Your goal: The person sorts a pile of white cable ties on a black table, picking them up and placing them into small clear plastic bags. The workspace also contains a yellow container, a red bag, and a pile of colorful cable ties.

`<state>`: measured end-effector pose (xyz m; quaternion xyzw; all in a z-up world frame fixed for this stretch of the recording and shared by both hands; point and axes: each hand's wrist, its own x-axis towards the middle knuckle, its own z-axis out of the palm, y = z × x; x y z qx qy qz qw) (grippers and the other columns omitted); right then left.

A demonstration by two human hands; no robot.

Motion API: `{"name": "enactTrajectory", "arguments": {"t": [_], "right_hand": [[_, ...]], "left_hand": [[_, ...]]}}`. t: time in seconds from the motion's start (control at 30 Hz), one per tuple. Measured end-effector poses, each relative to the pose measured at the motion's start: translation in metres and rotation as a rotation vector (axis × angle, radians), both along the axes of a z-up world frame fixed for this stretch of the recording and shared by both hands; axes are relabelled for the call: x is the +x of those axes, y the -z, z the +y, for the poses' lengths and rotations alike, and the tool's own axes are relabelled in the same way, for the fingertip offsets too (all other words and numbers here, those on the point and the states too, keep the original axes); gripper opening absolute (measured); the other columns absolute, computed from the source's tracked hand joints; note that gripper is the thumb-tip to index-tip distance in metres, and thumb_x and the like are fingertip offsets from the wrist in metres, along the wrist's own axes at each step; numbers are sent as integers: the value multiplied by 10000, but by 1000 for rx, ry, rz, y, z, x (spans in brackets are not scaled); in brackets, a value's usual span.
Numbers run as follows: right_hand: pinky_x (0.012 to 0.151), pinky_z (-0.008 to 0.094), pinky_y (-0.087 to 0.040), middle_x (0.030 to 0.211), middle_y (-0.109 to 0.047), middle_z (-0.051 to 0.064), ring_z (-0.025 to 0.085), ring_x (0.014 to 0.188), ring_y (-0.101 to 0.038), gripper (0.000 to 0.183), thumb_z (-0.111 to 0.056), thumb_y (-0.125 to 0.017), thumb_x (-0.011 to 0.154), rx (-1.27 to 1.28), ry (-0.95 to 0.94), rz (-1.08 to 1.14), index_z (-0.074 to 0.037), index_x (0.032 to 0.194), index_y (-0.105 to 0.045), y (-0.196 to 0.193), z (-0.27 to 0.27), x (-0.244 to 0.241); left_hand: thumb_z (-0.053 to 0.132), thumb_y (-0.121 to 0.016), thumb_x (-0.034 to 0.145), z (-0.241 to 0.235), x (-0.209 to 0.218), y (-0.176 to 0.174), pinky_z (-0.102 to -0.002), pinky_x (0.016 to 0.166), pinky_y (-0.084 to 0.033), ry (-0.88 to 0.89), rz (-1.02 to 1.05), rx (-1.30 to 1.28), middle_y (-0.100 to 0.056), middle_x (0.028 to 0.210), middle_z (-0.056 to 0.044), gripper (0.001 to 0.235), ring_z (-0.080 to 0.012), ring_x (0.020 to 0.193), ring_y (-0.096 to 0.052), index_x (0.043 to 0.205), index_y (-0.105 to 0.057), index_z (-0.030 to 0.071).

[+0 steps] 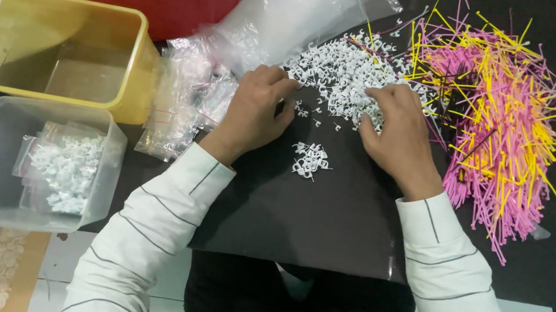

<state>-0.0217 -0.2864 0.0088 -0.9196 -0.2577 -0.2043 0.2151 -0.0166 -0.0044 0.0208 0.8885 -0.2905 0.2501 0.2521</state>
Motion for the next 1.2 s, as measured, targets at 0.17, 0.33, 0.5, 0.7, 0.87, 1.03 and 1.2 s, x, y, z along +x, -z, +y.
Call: {"name": "enactTrajectory", "arguments": {"t": [0.17,0.33,0.5,0.7,0.87,1.03,1.2], "right_hand": [[923,485,-467,1119,-588,176,398,1067,-577,444,-119,-705,867,-36,44,100,-39,1304,-689,5,-3,5],[925,491,-472,1147,-604,170,403,1089,-581,444,-129,-725,860,-91,44,83,-100,1302,-702,15,9,21],[899,474,-523,1038,-636,192,418,1039,-621,242,-49,-673,868,-60,-54,54,-43,1103,-730,40,16,46],[833,420,-541,960,-702,129,341,946,-688,183,-42,-715,925,218,-109,105,-79,1093,-777,7,13,36],[705,359,-536,913,-738,129,258,835,-709,164,-72,-741,967,431,-97,158,-84,1124,-787,-9,10,24],[641,286,-521,876,-757,132,194,809,-706,184,-41,-730,950,545,-61,244,-55,1124,-787,-6,8,23],[632,300,-538,863,-752,150,215,811,-712,174,-49,-726,952,574,-54,282,-37,1117,-780,-5,8,23]], "left_hand": [[81,-760,790,-26,7,28,-375,764,-460,68,-32,-9,-645,957,-92,258,-272,908,-616,1046,-726,87],[127,-733,841,-52,17,18,-372,833,-458,78,112,95,-660,1021,-98,322,-254,972,-611,1161,-724,89],[151,-748,832,-71,45,33,-391,830,-449,26,122,139,-672,977,-90,309,-256,963,-605,1136,-757,98],[105,-737,870,-59,46,39,-392,901,-422,27,31,52,-693,929,-65,190,-219,975,-600,1054,-781,104],[106,-732,889,-54,31,27,-409,915,-426,73,-41,-68,-689,935,-77,168,-244,991,-604,1051,-770,82],[104,-741,869,-55,25,31,-423,942,-421,91,-36,-119,-696,930,-68,163,-242,993,-616,1029,-769,93],[76,-739,888,-57,20,20,-477,993,-423,98,38,-119,-719,966,-121,194,-280,1016,-633,1079,-777,66]]}}
